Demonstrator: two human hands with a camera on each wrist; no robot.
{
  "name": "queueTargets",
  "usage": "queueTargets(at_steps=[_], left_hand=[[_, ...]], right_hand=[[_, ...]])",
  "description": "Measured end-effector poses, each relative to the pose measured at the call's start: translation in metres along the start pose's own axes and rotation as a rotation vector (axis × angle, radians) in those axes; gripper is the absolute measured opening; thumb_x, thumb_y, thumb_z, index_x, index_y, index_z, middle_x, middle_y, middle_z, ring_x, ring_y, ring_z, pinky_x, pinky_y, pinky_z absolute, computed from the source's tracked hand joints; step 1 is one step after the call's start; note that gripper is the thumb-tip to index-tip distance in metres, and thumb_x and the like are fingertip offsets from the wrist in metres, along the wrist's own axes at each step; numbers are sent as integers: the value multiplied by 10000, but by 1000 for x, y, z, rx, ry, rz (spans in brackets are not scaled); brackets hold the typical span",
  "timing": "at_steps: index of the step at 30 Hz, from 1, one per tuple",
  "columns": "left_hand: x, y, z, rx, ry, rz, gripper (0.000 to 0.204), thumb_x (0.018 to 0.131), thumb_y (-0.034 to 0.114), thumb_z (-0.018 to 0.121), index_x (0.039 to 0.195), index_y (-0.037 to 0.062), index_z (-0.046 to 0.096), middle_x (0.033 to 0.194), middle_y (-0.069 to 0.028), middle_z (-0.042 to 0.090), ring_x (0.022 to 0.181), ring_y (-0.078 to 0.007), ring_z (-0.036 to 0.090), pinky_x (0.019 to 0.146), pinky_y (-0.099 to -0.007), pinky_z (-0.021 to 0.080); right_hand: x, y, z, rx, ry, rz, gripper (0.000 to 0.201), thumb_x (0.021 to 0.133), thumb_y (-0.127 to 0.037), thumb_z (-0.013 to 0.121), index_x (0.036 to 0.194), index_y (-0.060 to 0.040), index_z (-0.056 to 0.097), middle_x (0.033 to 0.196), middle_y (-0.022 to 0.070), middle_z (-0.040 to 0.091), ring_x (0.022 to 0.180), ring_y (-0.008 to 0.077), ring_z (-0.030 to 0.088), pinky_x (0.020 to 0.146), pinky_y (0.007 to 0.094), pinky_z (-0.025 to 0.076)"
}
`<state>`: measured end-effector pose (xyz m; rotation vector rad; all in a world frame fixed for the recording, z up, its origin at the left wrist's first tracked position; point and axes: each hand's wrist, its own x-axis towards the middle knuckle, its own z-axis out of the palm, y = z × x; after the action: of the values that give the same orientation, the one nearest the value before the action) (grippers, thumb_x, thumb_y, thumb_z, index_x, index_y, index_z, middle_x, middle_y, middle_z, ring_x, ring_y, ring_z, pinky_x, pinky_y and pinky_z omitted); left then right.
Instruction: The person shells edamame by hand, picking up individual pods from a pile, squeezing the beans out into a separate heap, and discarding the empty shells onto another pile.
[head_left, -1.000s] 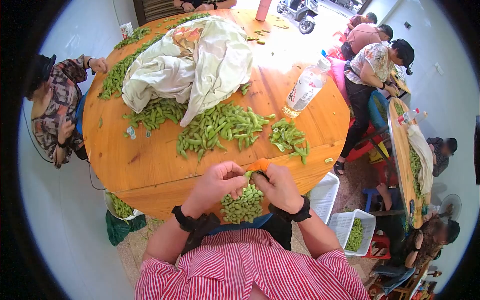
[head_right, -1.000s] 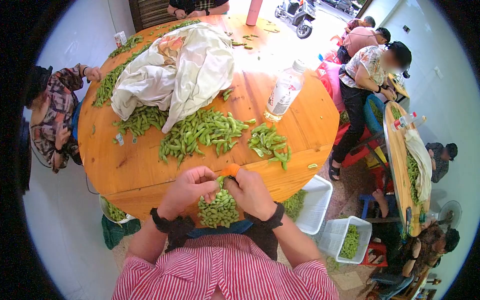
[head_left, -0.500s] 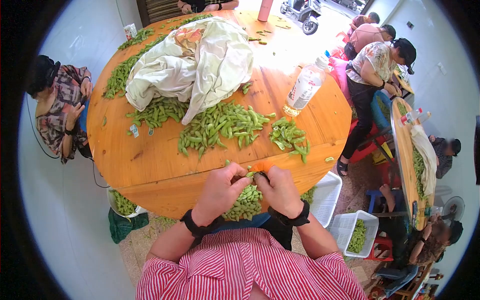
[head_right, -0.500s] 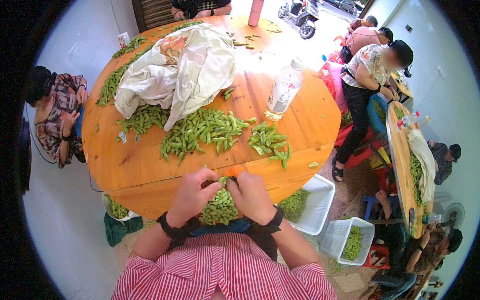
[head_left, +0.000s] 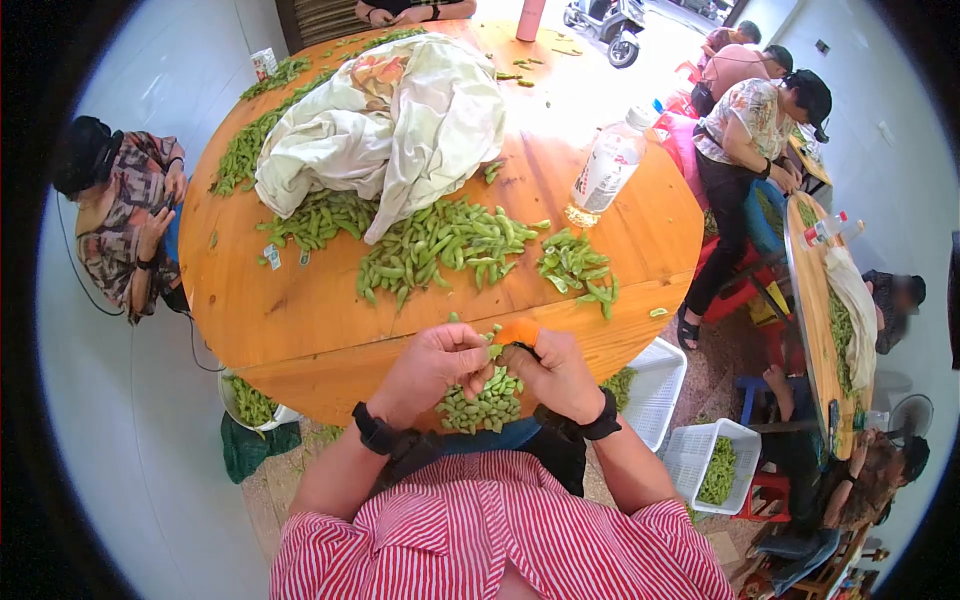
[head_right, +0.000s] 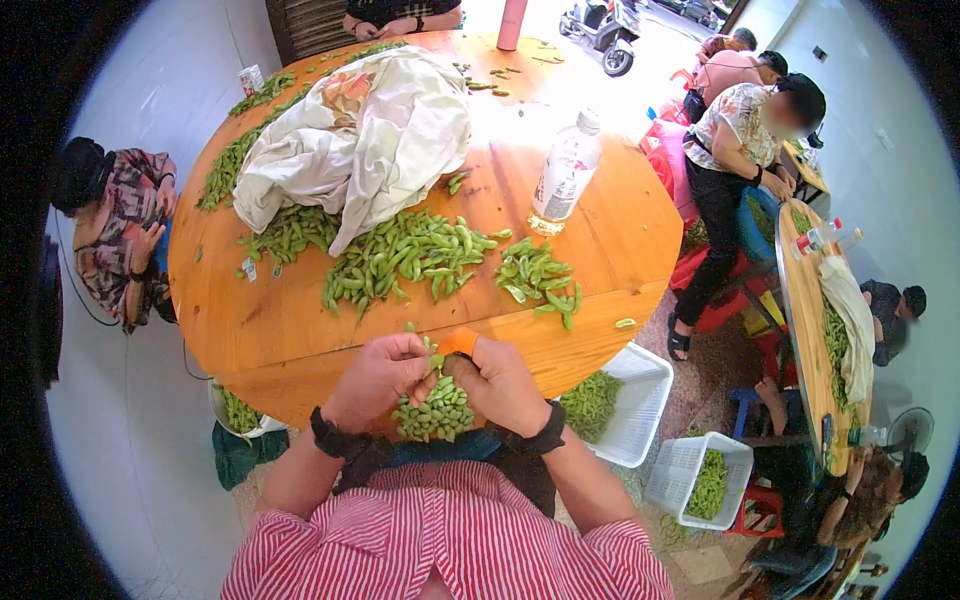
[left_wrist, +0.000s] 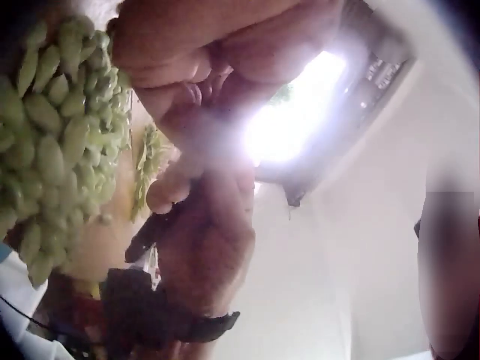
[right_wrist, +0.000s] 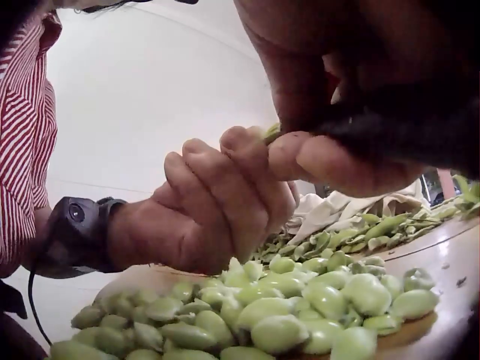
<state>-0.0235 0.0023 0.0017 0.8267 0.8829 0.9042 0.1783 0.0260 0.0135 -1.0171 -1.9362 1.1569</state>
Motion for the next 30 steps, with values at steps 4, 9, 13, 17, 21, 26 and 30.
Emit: queueTargets(at_steps=[4,9,13,17,21,26,30], left_hand=[[3,-5,-6,-129,-95,-83,121,936,135,623,938,17,597,792,-29,621,645,-95,596,580,-231,499],[-3,-2,8,483,41,43,180,870,145,706,922,27,580,746,-9,581,637,-66,546,565,-225,468],[0,-2,7,634,79,207,185,835,147,741,861,28,602,721,10,573,616,-44,526,539,-217,451],[-4,3,9,283,46,-3,155,897,167,680,863,26,626,696,11,596,577,-58,552,506,-216,447],[-4,3,0,178,-59,-40,193,959,196,598,874,26,635,696,5,611,574,-74,571,503,-218,460],[1,-7,4,146,52,8,265,1012,244,518,900,35,635,725,2,607,584,-74,569,500,-209,469],[12,-9,4,75,170,69,277,1029,257,491,923,38,624,721,4,592,582,-70,561,496,-203,464]], right_hand=[[2,7,0,115,-37,67,89,864,-56,611,948,-28,602,691,171,576,609,277,605,587,353,481],[0,5,1,-259,-23,-34,47,879,-34,589,922,-22,606,648,110,541,567,187,563,555,316,443],[1,5,0,-228,-58,-15,44,873,-30,590,914,-17,598,654,110,533,581,171,558,557,319,442],[1,2,-3,-39,-105,82,114,847,-77,592,922,10,594,717,210,579,647,361,600,582,382,467],[-1,11,-3,146,-114,157,94,843,-55,591,914,6,590,707,199,572,626,325,600,577,370,463],[2,-2,-5,-134,-69,81,93,846,-40,591,933,-11,606,728,194,593,657,342,605,591,364,469],[-1,-3,-4,-240,-115,-161,78,880,-59,609,948,-22,618,660,105,548,565,179,535,540,309,425]])
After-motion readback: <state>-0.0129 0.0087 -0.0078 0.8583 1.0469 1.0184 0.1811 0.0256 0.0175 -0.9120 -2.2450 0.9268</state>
